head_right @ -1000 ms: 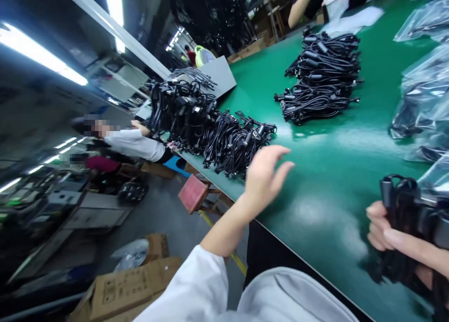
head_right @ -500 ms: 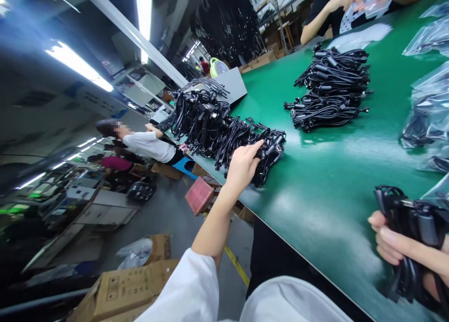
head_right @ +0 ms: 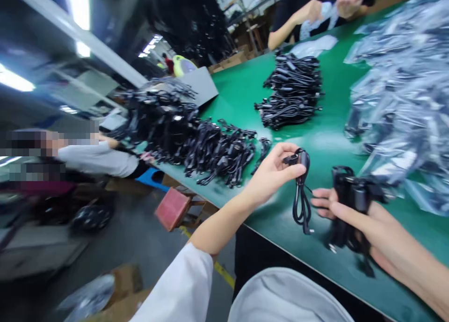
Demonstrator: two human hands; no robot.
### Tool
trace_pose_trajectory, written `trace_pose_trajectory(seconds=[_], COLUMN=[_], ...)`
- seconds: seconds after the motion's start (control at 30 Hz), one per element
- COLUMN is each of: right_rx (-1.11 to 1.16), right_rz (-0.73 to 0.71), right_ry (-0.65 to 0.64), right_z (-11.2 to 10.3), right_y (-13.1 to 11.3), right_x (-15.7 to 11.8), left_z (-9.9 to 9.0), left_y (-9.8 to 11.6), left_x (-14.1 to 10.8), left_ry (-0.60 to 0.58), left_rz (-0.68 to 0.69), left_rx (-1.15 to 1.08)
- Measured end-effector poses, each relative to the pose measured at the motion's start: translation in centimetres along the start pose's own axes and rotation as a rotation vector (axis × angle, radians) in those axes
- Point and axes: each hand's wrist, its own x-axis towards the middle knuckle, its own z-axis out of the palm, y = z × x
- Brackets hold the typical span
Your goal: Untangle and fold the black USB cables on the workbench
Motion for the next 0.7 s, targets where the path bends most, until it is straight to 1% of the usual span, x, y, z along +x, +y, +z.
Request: trace_pose_trajectory(seconds=[0.1,0.17,0.23,0.3,0.4,0.5,0.7], right_rx=[0.056,0.034,0.021,0.016,-0.051,-0.144,-0.162], right_rz=[0.02,0.018,0.033,0.048,0.037,-0.003,-0.018], right_ry=[-0.024,-0.017,0.025,0.035,0.004,0.005,0.016], right_z=[0.5,0.5,0.4,0.3,0.1,0.0,-0.1], right_y=[-0.5,-0.7,-0.6,-0.3,0.0,0.2,0.8], right_x=[-0.1,-0.1,-0.1,-0.1,-0.1,-0.2,0.0], left_z=[2.0,2.4,2.2,1.8,1.4,1.4,1.2], left_y=[-1.5,-2.1,-2.4,-2.5,-2.6,-2.6,-2.6], left_x=[1.0,1.2,1.2,0.9,0.5,0.5,0.6], left_ry=[0.009,-0.022,-0.085,-0.113,-0.067,-0.042,-0.084], left_rz=[-0.031,-0.068,-0.124,-0.157,-0.181,-0.216,-0.287], left_rx=[-0.106,-0.148,-0.197,-0.216,-0.189,-0.215,-0.351])
